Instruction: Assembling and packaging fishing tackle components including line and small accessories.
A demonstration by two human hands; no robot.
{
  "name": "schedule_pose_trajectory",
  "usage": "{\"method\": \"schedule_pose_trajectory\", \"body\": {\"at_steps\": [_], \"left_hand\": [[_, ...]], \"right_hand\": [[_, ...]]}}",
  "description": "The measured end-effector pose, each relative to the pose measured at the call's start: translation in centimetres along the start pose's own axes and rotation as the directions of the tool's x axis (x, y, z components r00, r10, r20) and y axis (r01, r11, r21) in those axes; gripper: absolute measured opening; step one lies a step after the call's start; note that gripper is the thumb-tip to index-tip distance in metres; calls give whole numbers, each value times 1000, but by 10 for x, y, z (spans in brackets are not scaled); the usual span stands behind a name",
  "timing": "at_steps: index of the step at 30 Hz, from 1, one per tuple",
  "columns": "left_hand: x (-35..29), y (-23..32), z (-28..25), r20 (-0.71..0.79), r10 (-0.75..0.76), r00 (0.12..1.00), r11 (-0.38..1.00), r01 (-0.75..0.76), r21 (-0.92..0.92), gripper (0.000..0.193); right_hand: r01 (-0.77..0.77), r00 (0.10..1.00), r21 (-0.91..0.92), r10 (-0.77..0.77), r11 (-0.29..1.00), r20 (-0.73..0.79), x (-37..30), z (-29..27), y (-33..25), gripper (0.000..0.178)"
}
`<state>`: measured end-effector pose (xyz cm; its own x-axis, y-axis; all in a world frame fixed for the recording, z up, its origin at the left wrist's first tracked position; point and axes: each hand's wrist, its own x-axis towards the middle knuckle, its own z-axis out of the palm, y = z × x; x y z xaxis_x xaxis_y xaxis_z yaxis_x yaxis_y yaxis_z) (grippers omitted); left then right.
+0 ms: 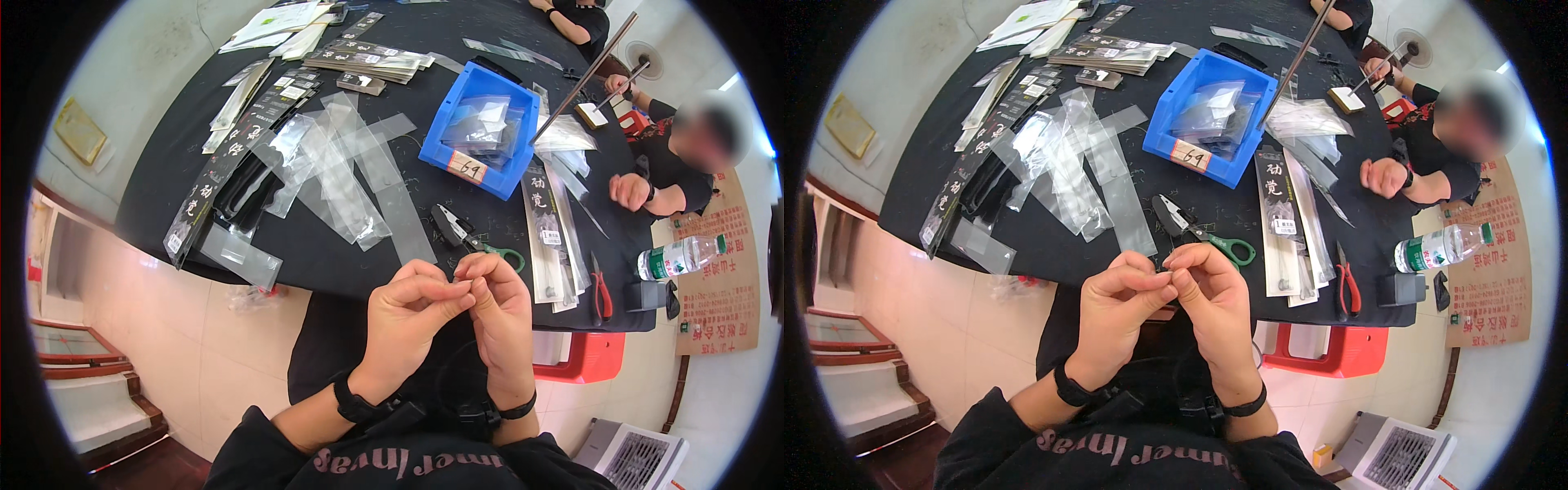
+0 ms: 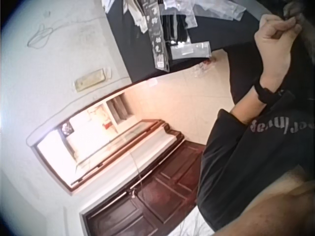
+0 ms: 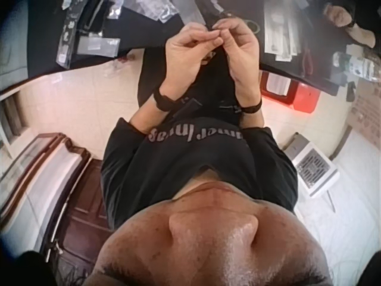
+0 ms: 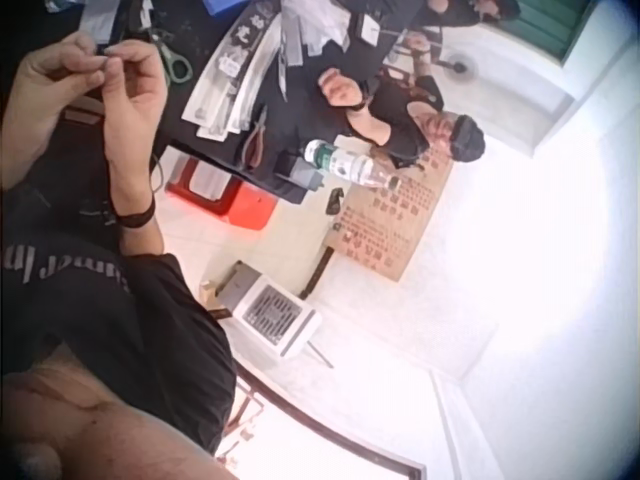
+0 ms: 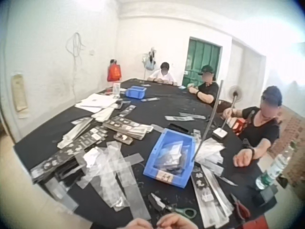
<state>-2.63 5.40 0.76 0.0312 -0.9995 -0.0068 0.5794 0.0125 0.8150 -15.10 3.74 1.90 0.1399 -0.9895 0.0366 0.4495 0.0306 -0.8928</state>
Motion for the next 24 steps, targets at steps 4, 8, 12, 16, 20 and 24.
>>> {"method": "schedule_pose_trajectory", "body": {"at_steps": [4,8,12,16,20,24], "left_hand": [[0,-2,-1,13,4,1000,1000,-4,15,17],[-2,-3,-1,40,24,999,1000,-25,13,17],[-5,6,-5,123,13,992,999,-17,32,24],[-4,25,-8,89,-119,989,992,122,-30,34],[2,33,-1,158,-160,974,985,168,-41,35],[3,33,2,127,-218,968,972,227,-58,36]], "right_hand": [[-1,999,-37,2,999,41,0,-3,0,10],[43,997,-53,-39,998,70,-1,-4,-1,12],[30,997,-55,-26,998,72,-4,-8,-14,14],[104,983,-317,-50,943,174,-12,-18,-29,15],[67,981,-386,11,920,195,-22,-17,-34,10],[92,974,-420,6,903,228,-25,-16,-36,5]]}}
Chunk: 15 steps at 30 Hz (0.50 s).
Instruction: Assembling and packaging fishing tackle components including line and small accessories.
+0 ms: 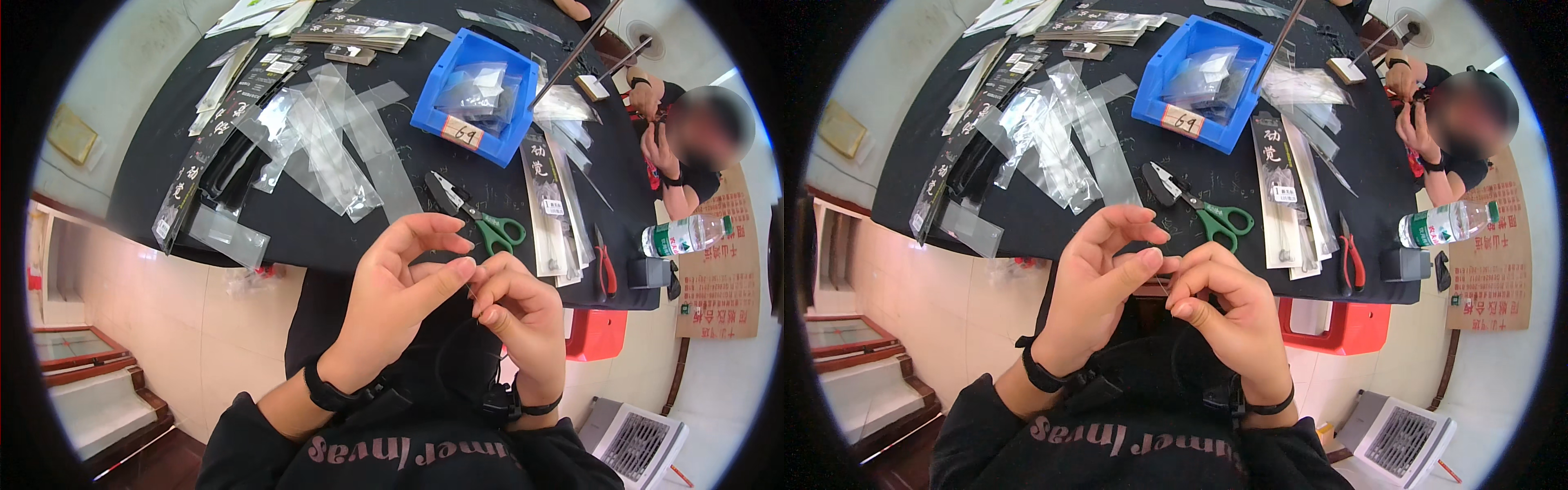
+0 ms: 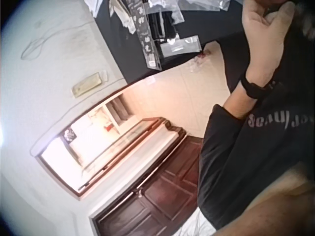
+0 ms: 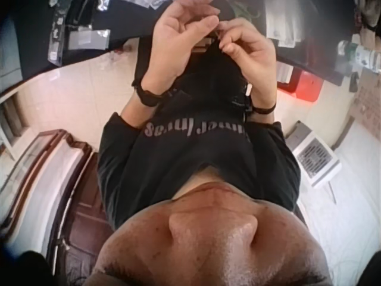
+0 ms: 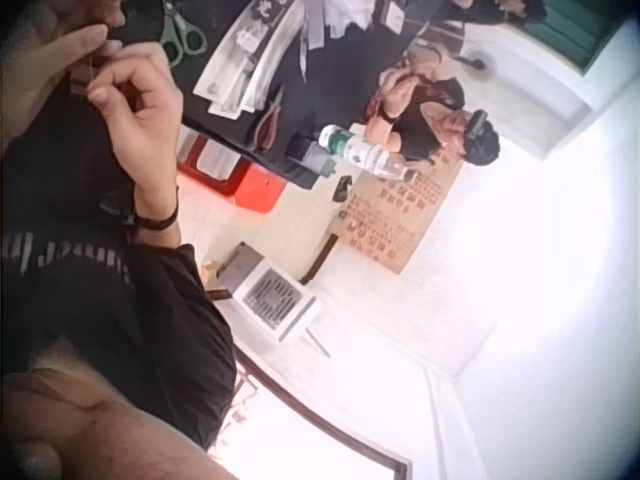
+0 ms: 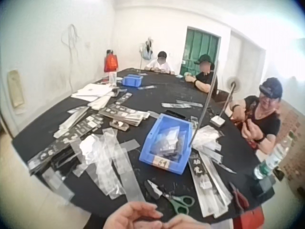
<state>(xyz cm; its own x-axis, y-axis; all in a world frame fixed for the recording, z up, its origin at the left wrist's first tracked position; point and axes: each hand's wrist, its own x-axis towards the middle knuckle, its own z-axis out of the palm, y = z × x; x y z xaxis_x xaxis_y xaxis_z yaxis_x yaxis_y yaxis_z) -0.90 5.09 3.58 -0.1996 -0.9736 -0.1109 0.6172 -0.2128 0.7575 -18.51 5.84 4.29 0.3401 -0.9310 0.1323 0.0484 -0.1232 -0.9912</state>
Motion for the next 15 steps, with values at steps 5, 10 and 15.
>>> {"method": "schedule_pose_trajectory", "body": {"at_steps": [5,10,15], "left_hand": [[1,-1,-6,-36,82,996,996,-80,46,33],[-2,6,-12,-84,73,994,994,-65,92,30],[-5,12,-21,-79,28,996,999,-31,-42,28]], "right_hand": [[-48,999,52,47,998,12,-1,-1,0,4],[-109,990,215,87,970,111,-1,-5,8,10],[-243,962,402,165,883,219,-3,-9,13,20]]}}
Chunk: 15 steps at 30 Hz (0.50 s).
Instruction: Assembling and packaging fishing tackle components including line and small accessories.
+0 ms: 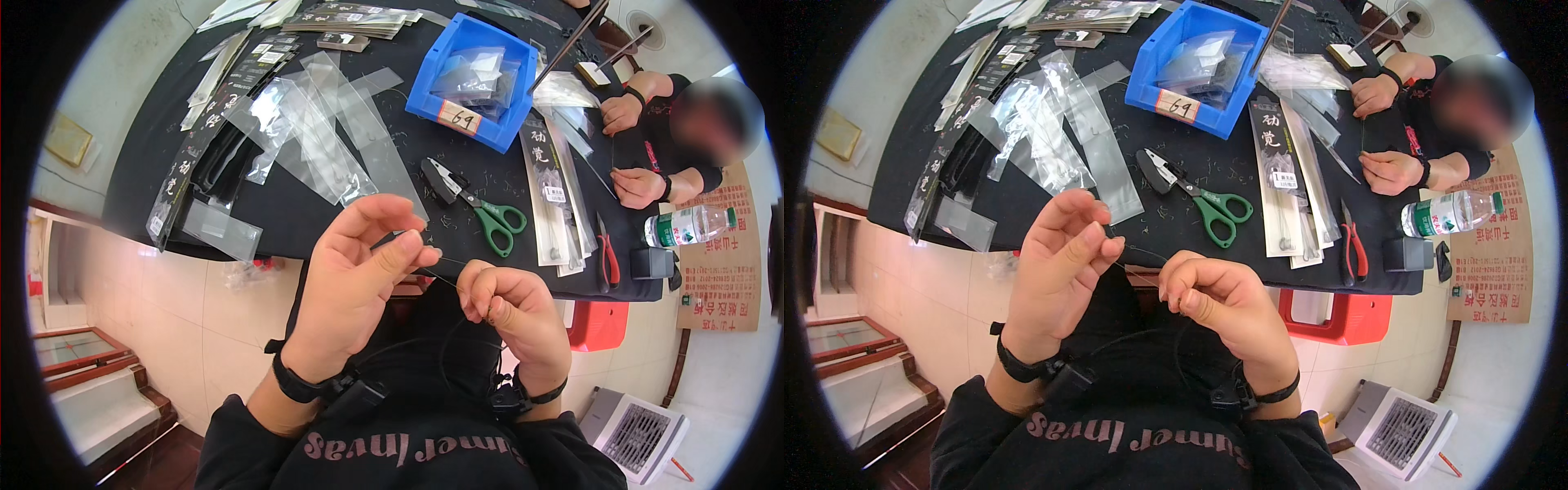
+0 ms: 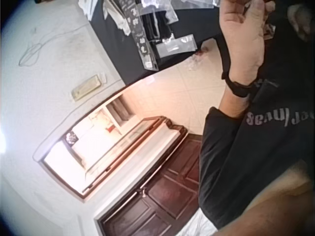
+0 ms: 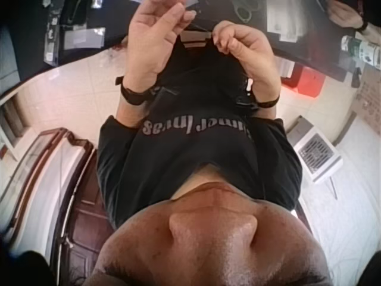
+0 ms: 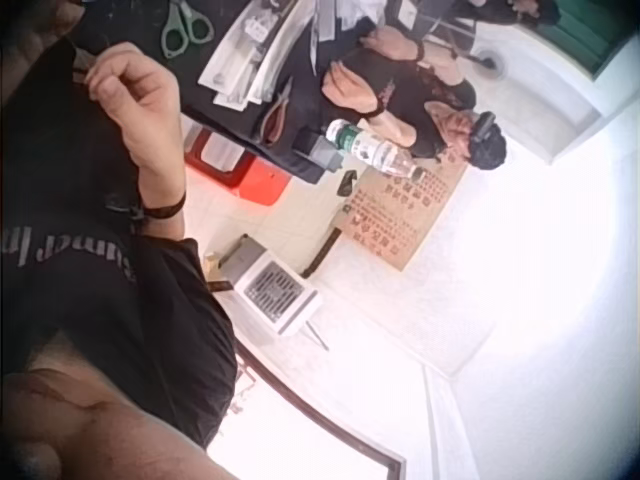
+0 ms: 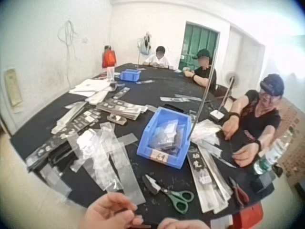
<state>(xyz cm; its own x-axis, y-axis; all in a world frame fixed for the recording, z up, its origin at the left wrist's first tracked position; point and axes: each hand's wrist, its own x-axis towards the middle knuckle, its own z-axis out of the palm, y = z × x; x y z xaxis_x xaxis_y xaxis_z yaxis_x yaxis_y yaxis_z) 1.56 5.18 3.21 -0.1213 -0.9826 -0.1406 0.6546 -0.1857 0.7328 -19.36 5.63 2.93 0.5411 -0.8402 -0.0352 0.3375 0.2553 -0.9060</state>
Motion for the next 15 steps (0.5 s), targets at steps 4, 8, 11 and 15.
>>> {"method": "schedule_pose_trajectory", "body": {"at_steps": [4,8,11,15], "left_hand": [[-1,2,-6,15,-20,1000,954,23,-297,29],[-4,15,-9,234,-19,972,948,92,-304,26],[-5,18,-2,359,-25,933,868,-157,471,19],[-5,17,11,375,3,927,653,-286,702,21]], "right_hand": [[-22,999,14,22,1000,-25,-1,-1,2,21],[-27,998,-11,26,1000,-58,-1,-1,3,21],[-62,996,-21,60,998,-68,-2,2,2,19],[-165,983,-1,164,986,-77,-4,6,0,18]]}}
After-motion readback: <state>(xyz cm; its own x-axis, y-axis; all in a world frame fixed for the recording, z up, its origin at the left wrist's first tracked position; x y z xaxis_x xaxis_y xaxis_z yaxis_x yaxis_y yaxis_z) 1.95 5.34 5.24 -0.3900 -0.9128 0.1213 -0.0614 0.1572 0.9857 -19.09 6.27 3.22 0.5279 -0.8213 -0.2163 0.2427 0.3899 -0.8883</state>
